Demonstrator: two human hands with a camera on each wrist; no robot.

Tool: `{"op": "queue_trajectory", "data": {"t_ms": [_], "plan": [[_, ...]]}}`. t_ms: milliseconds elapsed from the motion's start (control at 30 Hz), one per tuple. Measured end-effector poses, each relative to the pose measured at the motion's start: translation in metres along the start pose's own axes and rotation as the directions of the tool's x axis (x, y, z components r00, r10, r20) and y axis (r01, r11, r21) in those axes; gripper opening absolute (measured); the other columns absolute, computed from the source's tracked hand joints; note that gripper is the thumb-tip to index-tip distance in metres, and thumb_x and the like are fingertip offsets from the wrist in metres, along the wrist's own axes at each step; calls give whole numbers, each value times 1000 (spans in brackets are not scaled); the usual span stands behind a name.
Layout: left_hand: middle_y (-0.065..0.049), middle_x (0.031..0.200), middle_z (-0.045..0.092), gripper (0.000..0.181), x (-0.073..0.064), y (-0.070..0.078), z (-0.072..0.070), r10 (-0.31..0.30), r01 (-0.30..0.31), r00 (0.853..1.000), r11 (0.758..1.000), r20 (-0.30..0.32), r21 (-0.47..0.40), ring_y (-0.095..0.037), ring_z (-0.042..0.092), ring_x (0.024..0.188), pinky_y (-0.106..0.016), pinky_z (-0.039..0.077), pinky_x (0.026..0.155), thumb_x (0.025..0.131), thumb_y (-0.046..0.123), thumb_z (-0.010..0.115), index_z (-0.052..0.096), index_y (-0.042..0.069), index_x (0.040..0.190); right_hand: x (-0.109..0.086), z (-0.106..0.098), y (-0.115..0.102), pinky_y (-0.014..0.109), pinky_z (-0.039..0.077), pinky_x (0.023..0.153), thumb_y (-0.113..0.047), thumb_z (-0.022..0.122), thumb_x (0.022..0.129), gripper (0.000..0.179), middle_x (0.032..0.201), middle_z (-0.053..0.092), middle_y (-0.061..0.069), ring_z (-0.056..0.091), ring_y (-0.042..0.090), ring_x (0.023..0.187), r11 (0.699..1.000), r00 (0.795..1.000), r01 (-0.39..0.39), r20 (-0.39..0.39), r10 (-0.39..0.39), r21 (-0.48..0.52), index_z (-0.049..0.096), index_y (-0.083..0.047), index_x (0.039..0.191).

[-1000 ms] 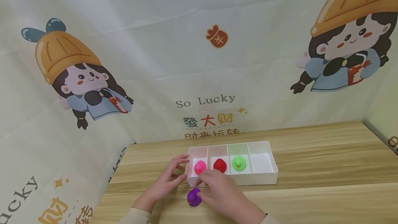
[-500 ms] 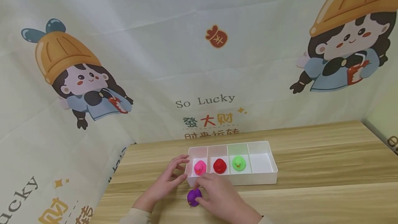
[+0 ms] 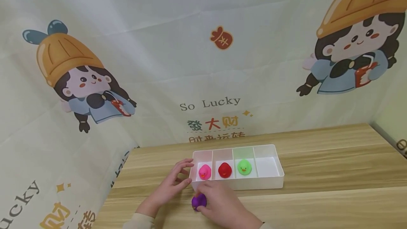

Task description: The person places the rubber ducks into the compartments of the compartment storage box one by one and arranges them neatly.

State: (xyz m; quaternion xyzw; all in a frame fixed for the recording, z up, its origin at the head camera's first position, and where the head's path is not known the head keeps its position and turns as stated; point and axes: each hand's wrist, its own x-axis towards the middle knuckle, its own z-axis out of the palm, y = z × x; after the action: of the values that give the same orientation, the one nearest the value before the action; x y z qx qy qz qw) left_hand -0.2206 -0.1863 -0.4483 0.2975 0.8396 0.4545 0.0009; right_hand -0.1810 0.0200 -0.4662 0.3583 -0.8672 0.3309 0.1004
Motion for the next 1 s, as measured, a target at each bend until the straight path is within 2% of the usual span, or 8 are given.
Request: {"op": "queue_trajectory", "data": {"t_ms": [200,333,533,633,833,1000], "plan": [[-7,138,28,41,0,-1,0,-1,1,1000,1000,3,-29,-38,40,108,-53,37,85,86,13,56,41,15,124,2,4,-5,27,45,71,-29,73,69,25,82,53,-18,51,4,80,999,1000,-22,-20,21,-39,58,-26,89],[-11,138,27,41,0,-2,-1,7,-7,1000,1000,6,-28,-38,40,107,-54,37,85,86,12,56,41,14,125,3,7,-7,27,45,70,-27,74,67,26,81,53,-18,51,4,79,998,999,-14,-40,11,-69,58,-25,88],[-11,138,27,41,0,-2,-1,0,0,1000,1000,4,-26,-38,40,107,-54,37,84,87,11,55,41,8,125,5,12,-7,27,44,71,-22,73,66,24,79,52,-18,50,4,79,996,999,11,-52,-16,-93,59,-24,85],[-9,138,27,41,-1,-2,-1,-2,2,1000,1000,4,-21,-38,40,107,-54,37,84,87,11,55,41,7,125,6,13,-8,27,44,71,-22,73,66,23,79,52,-18,51,4,78,994,999,12,-44,-17,-108,58,-24,84],[-12,137,27,40,-1,-2,-1,1,0,1000,1000,6,-20,-38,40,107,-54,37,84,87,13,55,41,14,125,9,15,-8,28,44,71,-23,73,67,24,79,52,-17,51,5,79,991,1000,7,-11,-9,-134,58,-24,86],[-12,137,28,41,0,0,0,1,0,1000,1000,6,-18,-39,41,105,-53,39,82,86,10,56,41,14,125,11,15,-9,29,45,71,-25,72,69,25,82,52,-16,52,7,81,990,1000,-7,21,10,-139,56,-24,88]]}}
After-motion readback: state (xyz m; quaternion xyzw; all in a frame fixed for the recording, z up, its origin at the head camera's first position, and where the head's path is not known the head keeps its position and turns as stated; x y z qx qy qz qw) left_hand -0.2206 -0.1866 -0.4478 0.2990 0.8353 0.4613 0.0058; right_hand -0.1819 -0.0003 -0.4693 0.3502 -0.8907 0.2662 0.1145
